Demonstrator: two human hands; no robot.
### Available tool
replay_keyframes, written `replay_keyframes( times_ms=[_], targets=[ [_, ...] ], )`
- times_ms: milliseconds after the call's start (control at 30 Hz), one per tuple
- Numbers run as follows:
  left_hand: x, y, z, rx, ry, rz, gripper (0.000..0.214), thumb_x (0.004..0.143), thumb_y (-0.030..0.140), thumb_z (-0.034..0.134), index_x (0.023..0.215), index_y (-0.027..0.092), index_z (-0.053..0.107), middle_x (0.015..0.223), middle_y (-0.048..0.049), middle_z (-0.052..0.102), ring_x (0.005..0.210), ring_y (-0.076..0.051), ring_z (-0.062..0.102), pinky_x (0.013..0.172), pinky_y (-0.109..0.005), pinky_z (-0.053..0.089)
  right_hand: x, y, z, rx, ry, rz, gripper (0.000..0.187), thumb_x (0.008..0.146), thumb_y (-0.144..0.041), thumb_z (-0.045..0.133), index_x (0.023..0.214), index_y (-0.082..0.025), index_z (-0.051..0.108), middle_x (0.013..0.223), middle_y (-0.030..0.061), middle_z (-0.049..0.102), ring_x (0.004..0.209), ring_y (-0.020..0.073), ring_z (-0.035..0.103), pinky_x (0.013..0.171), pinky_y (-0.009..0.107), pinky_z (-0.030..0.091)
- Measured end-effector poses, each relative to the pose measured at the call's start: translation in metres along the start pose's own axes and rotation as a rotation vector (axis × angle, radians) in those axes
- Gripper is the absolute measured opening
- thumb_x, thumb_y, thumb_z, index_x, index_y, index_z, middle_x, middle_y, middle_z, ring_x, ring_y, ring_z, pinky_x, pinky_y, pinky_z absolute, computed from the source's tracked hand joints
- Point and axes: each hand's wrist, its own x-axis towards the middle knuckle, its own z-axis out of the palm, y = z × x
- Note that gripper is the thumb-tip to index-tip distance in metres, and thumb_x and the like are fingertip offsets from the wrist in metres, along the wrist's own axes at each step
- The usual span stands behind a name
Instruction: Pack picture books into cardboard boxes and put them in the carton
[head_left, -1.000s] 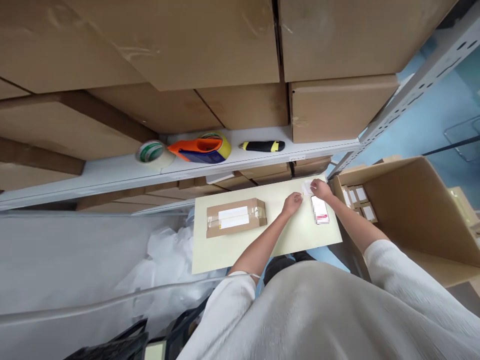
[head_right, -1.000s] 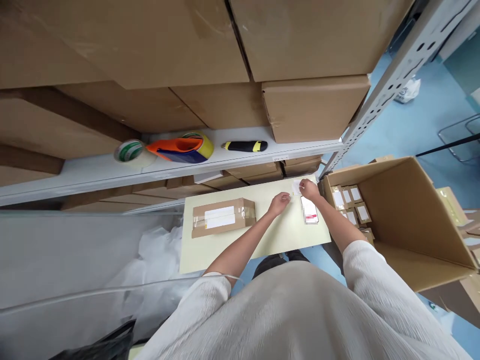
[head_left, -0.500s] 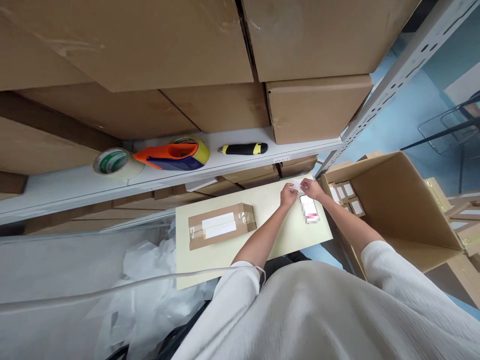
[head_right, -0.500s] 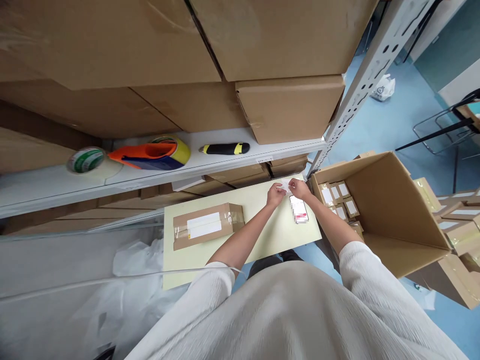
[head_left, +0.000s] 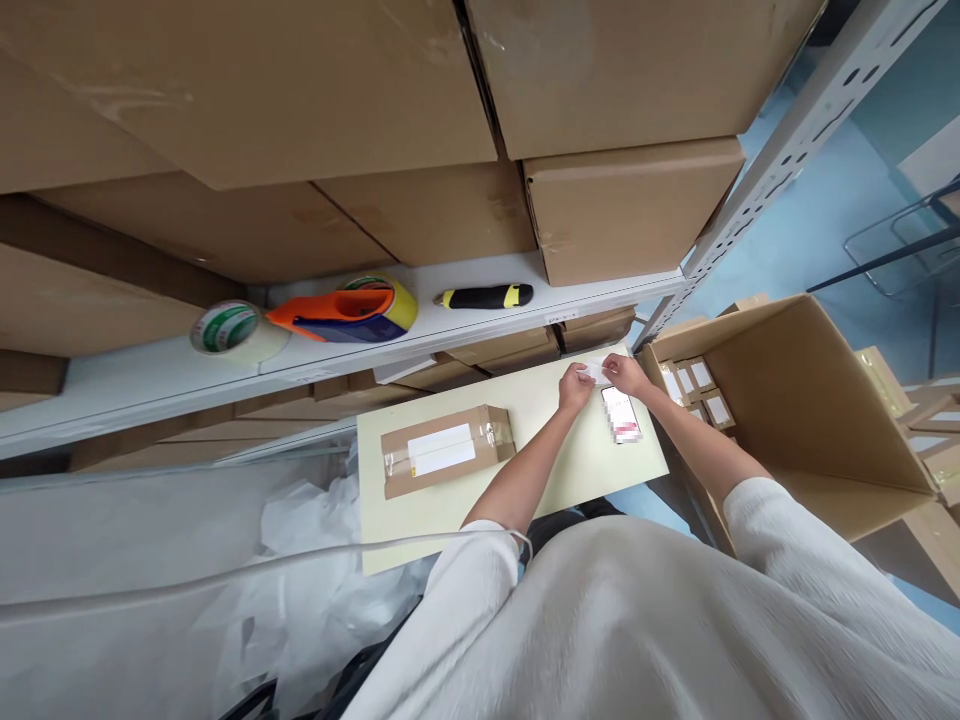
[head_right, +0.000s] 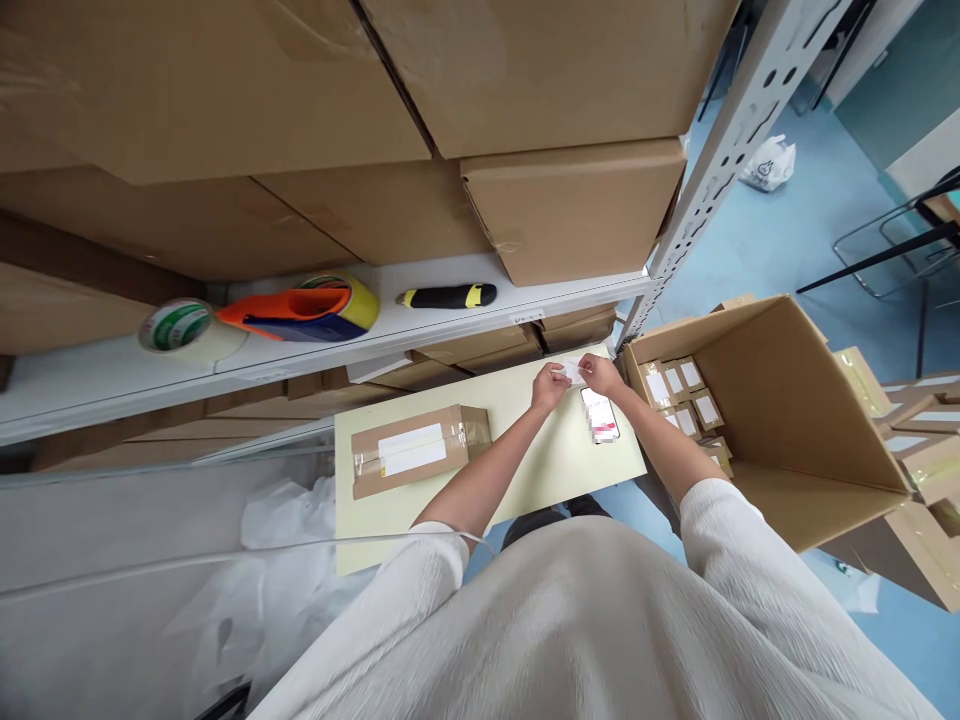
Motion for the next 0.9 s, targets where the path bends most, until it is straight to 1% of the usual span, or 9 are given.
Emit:
replay_keyframes(
  times_ms=[100, 200, 300, 367, 433, 500, 633, 767, 900],
  targets=[
    [-0.001, -0.004, -0.005, 0.034, 0.013, 0.002, 0.032, 0.08, 0.008, 0.07, 0.105, 0.027, 0.069, 0.08, 0.002, 0.077, 0.09, -0.021, 0.077, 0.09, -0.034, 0.058, -0.002, 0.003, -0.008, -0.054, 0.031, 0.003, 0.018, 0.099, -0.021, 0.058, 0.112, -0.023, 0.069, 0.116, 0.0082, 0.08, 0.108, 0.0254, 0.072, 0.088, 0.032, 0.053],
    [-0.002, -0.008, -0.011, 0.079, 0.036, 0.002, 0.028, 0.082, 0.009, 0.068, 0.103, 0.028, 0.066, 0.082, 0.0045, 0.076, 0.092, -0.019, 0.075, 0.089, -0.031, 0.056, -0.007, 0.007, -0.019, -0.143, 0.06, 0.009, 0.027, 0.1, -0.018, 0.054, 0.124, -0.023, 0.066, 0.117, 0.0097, 0.078, 0.104, 0.0282, 0.07, 0.084, 0.034, 0.051],
    [-0.003, -0.01, -0.015, 0.107, 0.061, -0.015, 0.027, 0.081, 0.01, 0.068, 0.101, 0.027, 0.065, 0.084, 0.0045, 0.076, 0.092, -0.019, 0.074, 0.087, -0.03, 0.054, -0.011, 0.012, -0.028, -0.249, 0.069, -0.018, 0.03, 0.1, -0.012, 0.046, 0.12, -0.021, 0.068, 0.113, 0.0111, 0.076, 0.101, 0.0289, 0.068, 0.084, 0.034, 0.048],
    [-0.003, -0.011, -0.017, 0.113, 0.073, -0.024, 0.027, 0.082, 0.009, 0.067, 0.102, 0.027, 0.065, 0.087, 0.0036, 0.076, 0.091, -0.019, 0.074, 0.084, -0.029, 0.053, -0.014, 0.016, -0.032, -0.306, 0.076, -0.051, 0.035, 0.099, -0.008, 0.041, 0.113, -0.02, 0.071, 0.117, 0.0125, 0.074, 0.103, 0.0287, 0.066, 0.087, 0.035, 0.046],
    [-0.004, -0.012, -0.02, 0.119, 0.084, -0.029, 0.029, 0.083, 0.009, 0.066, 0.105, 0.027, 0.063, 0.089, 0.0032, 0.076, 0.09, -0.018, 0.073, 0.084, -0.029, 0.052, -0.016, 0.021, -0.033, -0.343, 0.078, -0.07, 0.04, 0.099, -0.006, 0.04, 0.112, -0.019, 0.074, 0.124, 0.0139, 0.071, 0.107, 0.0291, 0.065, 0.09, 0.036, 0.046],
    [-0.005, -0.012, -0.024, 0.134, 0.099, -0.039, 0.031, 0.084, 0.009, 0.067, 0.108, 0.028, 0.062, 0.09, 0.0034, 0.075, 0.091, -0.019, 0.073, 0.084, -0.029, 0.051, -0.017, 0.024, -0.032, -0.367, 0.078, -0.066, 0.042, 0.098, -0.005, 0.04, 0.116, -0.019, 0.076, 0.129, 0.015, 0.069, 0.113, 0.0302, 0.063, 0.094, 0.037, 0.045],
    [-0.007, -0.01, -0.036, 0.176, 0.138, -0.06, 0.033, 0.084, 0.01, 0.069, 0.109, 0.03, 0.06, 0.088, 0.0031, 0.073, 0.095, -0.021, 0.074, 0.086, -0.031, 0.051, -0.018, 0.028, -0.031, -0.408, 0.092, -0.02, 0.046, 0.097, -0.005, 0.042, 0.124, -0.019, 0.076, 0.132, 0.017, 0.068, 0.121, 0.0329, 0.059, 0.099, 0.041, 0.042],
    [-0.01, -0.005, -0.052, 0.238, 0.201, -0.062, 0.035, 0.085, 0.011, 0.069, 0.111, 0.03, 0.059, 0.089, 0.0017, 0.073, 0.097, -0.023, 0.074, 0.09, -0.034, 0.051, -0.019, 0.029, -0.031, -0.455, 0.118, 0.037, 0.045, 0.094, -0.008, 0.047, 0.125, -0.022, 0.077, 0.132, 0.0181, 0.068, 0.125, 0.0364, 0.054, 0.105, 0.047, 0.039],
    [-0.01, 0.001, -0.073, 0.316, 0.243, -0.05, 0.037, 0.084, 0.011, 0.07, 0.113, 0.031, 0.058, 0.092, 0.0001, 0.074, 0.101, -0.026, 0.073, 0.096, -0.038, 0.05, -0.022, 0.032, -0.031, -0.472, 0.153, 0.094, 0.044, 0.094, -0.009, 0.048, 0.124, -0.022, 0.077, 0.128, 0.0198, 0.068, 0.124, 0.0381, 0.052, 0.106, 0.051, 0.036]
  ],
)
